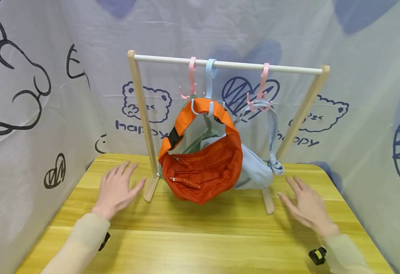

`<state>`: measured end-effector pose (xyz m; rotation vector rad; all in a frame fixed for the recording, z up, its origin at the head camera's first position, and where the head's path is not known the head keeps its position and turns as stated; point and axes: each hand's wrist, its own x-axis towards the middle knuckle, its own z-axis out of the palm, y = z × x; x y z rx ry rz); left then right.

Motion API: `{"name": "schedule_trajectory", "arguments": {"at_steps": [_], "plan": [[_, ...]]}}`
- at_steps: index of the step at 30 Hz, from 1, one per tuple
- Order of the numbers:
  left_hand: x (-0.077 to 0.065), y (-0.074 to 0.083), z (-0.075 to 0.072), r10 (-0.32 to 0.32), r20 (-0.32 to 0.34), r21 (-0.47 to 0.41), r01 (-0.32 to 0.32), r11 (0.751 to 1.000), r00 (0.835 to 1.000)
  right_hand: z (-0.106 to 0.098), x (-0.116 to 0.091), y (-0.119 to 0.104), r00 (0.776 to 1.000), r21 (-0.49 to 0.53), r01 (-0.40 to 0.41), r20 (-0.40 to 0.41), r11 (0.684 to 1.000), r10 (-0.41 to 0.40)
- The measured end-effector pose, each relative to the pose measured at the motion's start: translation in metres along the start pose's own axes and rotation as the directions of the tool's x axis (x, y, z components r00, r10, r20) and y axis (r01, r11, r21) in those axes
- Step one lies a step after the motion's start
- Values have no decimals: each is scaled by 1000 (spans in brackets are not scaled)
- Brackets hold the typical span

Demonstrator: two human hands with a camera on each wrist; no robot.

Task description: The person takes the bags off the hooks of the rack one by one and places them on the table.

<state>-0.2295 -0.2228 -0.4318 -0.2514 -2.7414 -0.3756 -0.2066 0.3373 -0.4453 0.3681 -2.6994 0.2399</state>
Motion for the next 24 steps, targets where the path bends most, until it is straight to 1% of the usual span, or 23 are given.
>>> {"name": "schedule_trajectory", "arguments": {"at_steps": [2,4,6,9,11,12,14,17,18,19,21,22,24], "plan": [[8,6,-9,28,-73,-24,-30,999,997,-10,7,-5,994,24,33,-102,999,-31],[16,13,-19,54,-153,-46,-62,997,987,-20,14,-12,980,39,61,-192,997,-53],[24,20,-28,78,-232,-81,-99,992,970,-28,21,-20,953,55,107,-290,993,-86],[36,34,-40,96,-330,-144,-150,978,939,-40,31,-36,901,81,191,-409,978,-141],[44,44,-45,91,-364,-205,-175,963,927,-46,38,-49,871,115,248,-461,962,-169],[49,49,-48,84,-370,-240,-182,954,925,-48,42,-56,858,134,273,-483,953,-177],[57,59,-51,59,-363,-317,-183,931,930,-52,49,-70,844,188,315,-504,930,-184],[69,72,-54,20,-325,-424,-164,891,945,-58,59,-90,839,278,364,-513,889,-183],[72,76,-54,6,-317,-453,-157,877,948,-60,62,-95,839,309,378,-513,873,-182],[74,80,-54,-5,-315,-477,-153,865,949,-61,65,-100,844,339,385,-506,858,-179],[77,89,-53,-15,-331,-506,-164,846,944,-63,71,-109,851,389,388,-498,836,-164],[79,94,-53,-14,-349,-513,-178,839,937,-64,74,-112,858,414,381,-491,827,-150],[81,106,-53,0,-395,-516,-222,827,919,-64,80,-115,871,455,354,-479,817,-110]]}}
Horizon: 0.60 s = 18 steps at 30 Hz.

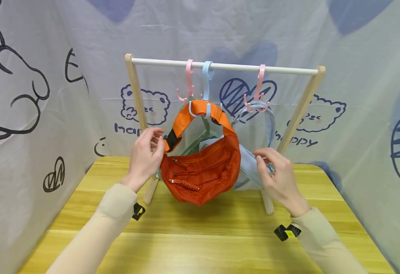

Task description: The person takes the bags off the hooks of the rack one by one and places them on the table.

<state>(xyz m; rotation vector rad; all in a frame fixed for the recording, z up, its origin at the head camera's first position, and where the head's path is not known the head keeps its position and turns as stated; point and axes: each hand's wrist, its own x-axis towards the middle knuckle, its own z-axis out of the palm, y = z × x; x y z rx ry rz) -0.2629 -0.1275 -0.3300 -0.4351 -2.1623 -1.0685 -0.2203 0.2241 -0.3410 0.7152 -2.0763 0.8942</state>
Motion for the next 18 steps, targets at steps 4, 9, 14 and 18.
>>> {"name": "schedule_trajectory", "arguments": {"at_steps": [4,9,14,18], "plan": [[4,23,19,123,-43,-47,-125,991,992,6,10,3,992,64,-115,-40,991,118],[9,59,46,311,-63,-100,-316,943,948,9,18,8,969,131,-223,-83,966,234],[11,97,73,459,-49,-120,-462,879,887,10,26,12,948,182,-264,-131,947,289],[8,118,95,491,32,-120,-484,867,871,9,31,16,936,210,-275,-167,938,311]]}}
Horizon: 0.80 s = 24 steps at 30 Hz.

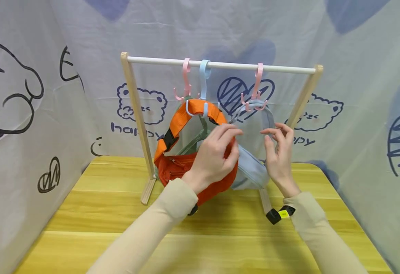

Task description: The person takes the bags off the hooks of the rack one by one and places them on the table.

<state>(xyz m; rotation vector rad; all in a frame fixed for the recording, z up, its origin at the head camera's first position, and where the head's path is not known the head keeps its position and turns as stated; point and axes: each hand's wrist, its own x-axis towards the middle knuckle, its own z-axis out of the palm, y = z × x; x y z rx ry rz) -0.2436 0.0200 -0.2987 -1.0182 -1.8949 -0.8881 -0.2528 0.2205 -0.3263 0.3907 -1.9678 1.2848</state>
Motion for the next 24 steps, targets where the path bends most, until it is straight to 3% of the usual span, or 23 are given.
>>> {"name": "schedule_trajectory", "arguments": {"at_steps": [5,10,18,24], "plan": [[4,13,25,-67,107,-16,69,997,992,-2,6,4,999,4,-35,-4,999,35],[4,17,39,-148,142,-20,152,988,979,-2,12,6,998,25,-58,2,998,58],[0,11,38,-252,120,23,252,968,960,-2,21,7,994,125,-105,29,987,102],[-1,1,29,-322,117,29,321,947,939,-6,26,10,974,75,-208,108,975,200]]}}
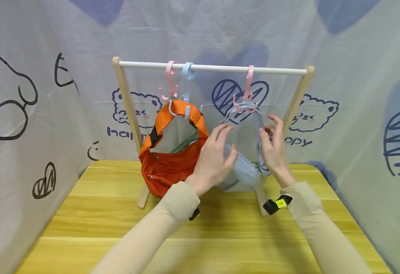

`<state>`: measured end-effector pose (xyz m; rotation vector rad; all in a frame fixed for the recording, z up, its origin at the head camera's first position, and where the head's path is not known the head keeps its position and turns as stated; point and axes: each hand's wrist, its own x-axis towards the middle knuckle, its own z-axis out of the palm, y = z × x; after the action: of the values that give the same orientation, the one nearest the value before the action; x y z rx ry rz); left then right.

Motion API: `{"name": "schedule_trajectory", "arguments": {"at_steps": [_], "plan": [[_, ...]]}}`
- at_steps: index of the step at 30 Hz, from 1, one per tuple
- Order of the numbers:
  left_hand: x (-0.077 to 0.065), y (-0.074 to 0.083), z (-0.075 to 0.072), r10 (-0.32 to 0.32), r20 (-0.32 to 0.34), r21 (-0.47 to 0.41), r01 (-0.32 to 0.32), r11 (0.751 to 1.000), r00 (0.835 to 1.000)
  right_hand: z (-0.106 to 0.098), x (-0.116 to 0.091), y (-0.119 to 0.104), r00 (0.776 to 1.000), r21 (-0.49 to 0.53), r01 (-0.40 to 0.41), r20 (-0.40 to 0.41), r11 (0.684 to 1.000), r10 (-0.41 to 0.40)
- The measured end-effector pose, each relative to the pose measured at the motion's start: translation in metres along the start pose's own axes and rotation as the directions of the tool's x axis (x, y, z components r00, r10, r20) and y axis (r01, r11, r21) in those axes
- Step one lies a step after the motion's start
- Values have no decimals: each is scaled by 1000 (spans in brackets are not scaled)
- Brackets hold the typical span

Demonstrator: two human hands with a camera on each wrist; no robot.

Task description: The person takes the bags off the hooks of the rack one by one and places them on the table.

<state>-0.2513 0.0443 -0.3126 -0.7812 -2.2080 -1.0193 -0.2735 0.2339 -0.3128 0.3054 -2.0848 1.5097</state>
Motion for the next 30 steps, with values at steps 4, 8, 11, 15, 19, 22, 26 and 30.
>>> {"name": "schedule_trajectory", "arguments": {"at_steps": [4,8,11,15,19,22,26,30], "plan": [[6,-5,-7,-74,8,-30,74,997,997,-3,-1,2,997,16,-47,56,999,46],[16,-8,-11,-170,43,-80,173,982,984,-4,-4,3,990,92,-77,125,993,65],[25,-9,-14,-243,82,-125,251,960,967,-3,-5,2,986,168,-84,155,982,57],[36,-10,-15,-303,119,-164,319,933,946,-3,-6,1,984,306,-98,174,947,45],[44,-11,-14,-316,154,-182,341,922,936,-6,-5,-1,976,393,-124,214,911,40],[49,-13,-12,-323,212,-212,366,906,922,-9,-4,-2,967,408,-142,252,902,38],[52,-11,-11,-326,300,-233,401,886,896,-14,-1,-4,959,425,-166,280,890,46],[55,-6,-10,-300,352,-277,405,871,887,-19,4,-7,966,402,-153,252,903,52]]}}
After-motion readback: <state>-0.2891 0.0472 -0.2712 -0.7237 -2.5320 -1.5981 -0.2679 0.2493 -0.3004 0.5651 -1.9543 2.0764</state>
